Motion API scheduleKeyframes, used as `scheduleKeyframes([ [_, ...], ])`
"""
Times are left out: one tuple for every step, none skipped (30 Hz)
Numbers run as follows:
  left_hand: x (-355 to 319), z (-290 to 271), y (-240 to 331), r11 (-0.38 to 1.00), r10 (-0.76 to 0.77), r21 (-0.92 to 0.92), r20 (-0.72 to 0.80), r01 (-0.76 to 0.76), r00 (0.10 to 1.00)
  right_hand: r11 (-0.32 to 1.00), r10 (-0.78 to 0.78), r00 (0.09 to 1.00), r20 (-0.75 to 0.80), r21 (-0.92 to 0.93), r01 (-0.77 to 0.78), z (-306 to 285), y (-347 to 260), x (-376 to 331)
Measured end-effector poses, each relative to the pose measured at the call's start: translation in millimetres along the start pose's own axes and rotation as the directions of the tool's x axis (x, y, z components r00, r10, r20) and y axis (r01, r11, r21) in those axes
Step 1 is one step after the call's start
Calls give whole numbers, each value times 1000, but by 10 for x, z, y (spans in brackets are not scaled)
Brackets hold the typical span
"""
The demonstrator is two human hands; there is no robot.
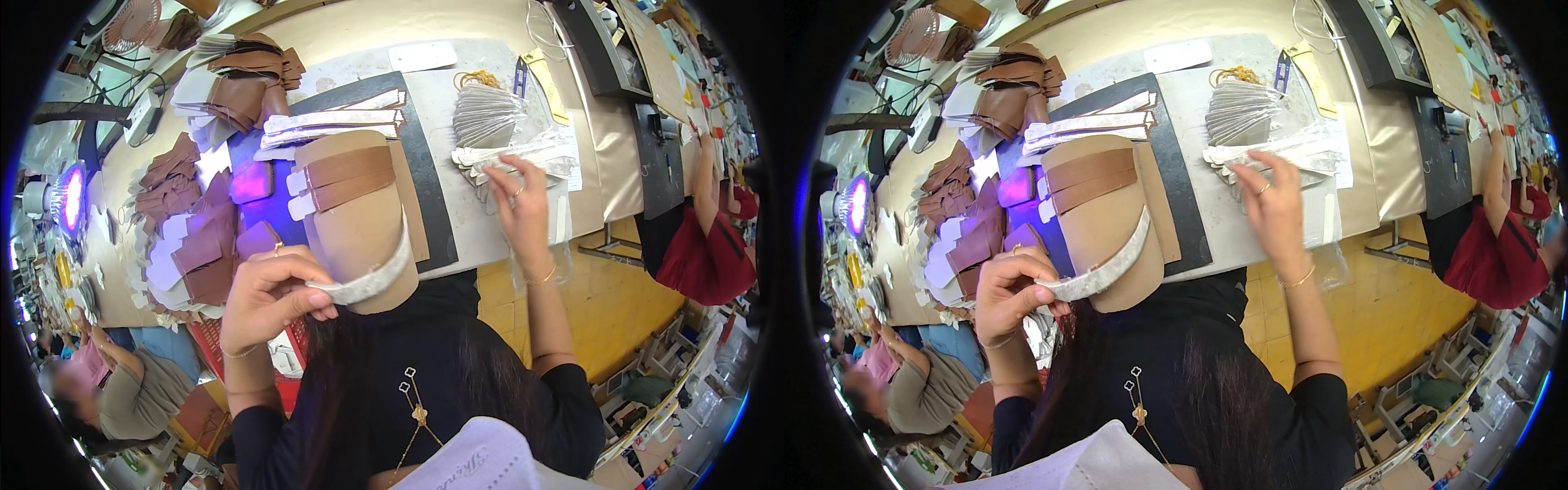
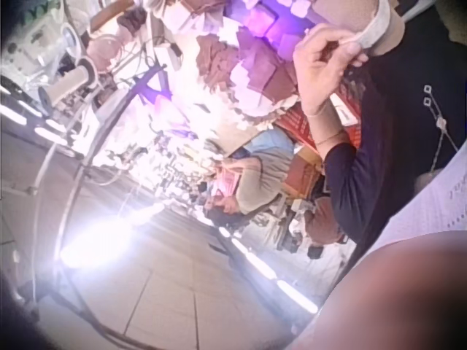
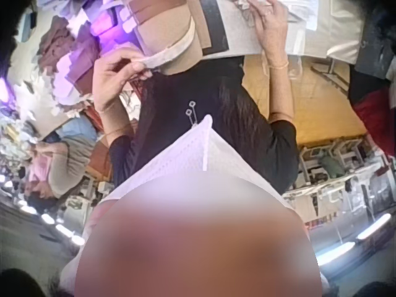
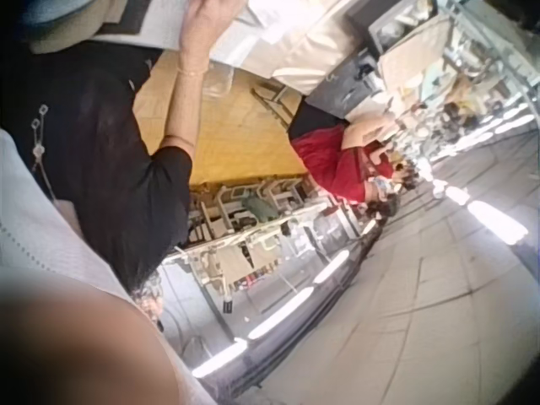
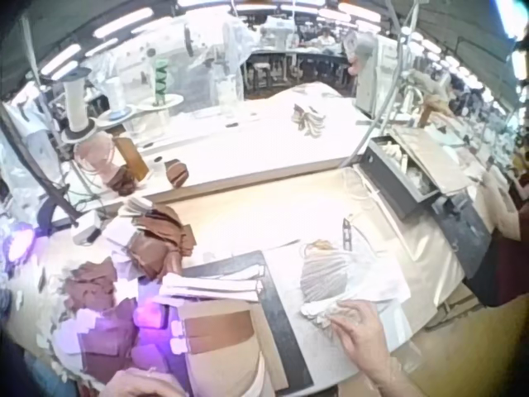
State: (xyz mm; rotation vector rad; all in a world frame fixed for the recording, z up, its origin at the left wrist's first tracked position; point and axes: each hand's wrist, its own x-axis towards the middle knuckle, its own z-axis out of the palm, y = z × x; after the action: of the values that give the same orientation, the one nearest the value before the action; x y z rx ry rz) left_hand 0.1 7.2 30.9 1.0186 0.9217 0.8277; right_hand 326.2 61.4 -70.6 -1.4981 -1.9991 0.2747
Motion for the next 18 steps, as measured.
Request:
scheduleKeyframes([
  [50,10,90,996,54,62,62,-57,997,994,-72,996,47,-77,76,-49,119,52],
  [103,24,155,995,94,39,82,-97,992,980,-116,988,104,-151,131,-90,222,92],
  [177,-2,212,981,183,41,104,-188,978,956,-157,975,160,-224,191,-122,301,126],
  [251,-41,251,959,271,52,121,-278,955,926,-207,962,178,-281,251,-141,356,147],
  [309,-89,275,929,353,61,139,-364,925,914,-231,953,198,-290,282,-160,390,159],
  [333,-148,295,944,329,-2,47,-329,943,899,-257,941,222,-302,316,-173,412,173],
  [360,-239,307,957,277,-74,-61,-281,959,882,-278,929,244,-319,348,-180,422,189],
  [428,-393,322,967,247,-39,-69,-250,966,873,-321,917,237,-300,383,-180,421,201],
  [518,-580,328,982,186,-14,-113,-189,976,862,-362,903,230,-286,418,-181,418,215],
  [654,-772,302,986,151,85,-126,-141,980,847,-395,887,238,-280,452,-177,413,229],
  [796,-955,251,981,106,180,-158,-77,982,852,-409,884,227,-252,459,-171,409,245],
  [907,-1110,168,969,51,245,-201,0,978,854,-414,880,234,-236,464,-180,406,256],
  [1004,-1247,76,950,-2,303,-248,79,969,852,-428,873,234,-217,476,-178,402,266],
  [1084,-1364,-10,924,-64,348,-264,157,962,853,-418,869,266,-214,476,-186,401,280],
  [1130,-1453,-95,882,-145,389,-310,265,940,845,-421,857,298,-213,490,-192,395,289],
  [1149,-1514,-171,899,-147,358,-293,251,945,837,-424,844,330,-213,504,-196,391,305],
  [1150,-1552,-228,889,-198,333,-342,316,918,835,-408,834,372,-219,505,-202,384,321],
  [1136,-1561,-276,890,-173,335,-378,308,909,833,-415,833,365,-216,510,-205,376,335],
])
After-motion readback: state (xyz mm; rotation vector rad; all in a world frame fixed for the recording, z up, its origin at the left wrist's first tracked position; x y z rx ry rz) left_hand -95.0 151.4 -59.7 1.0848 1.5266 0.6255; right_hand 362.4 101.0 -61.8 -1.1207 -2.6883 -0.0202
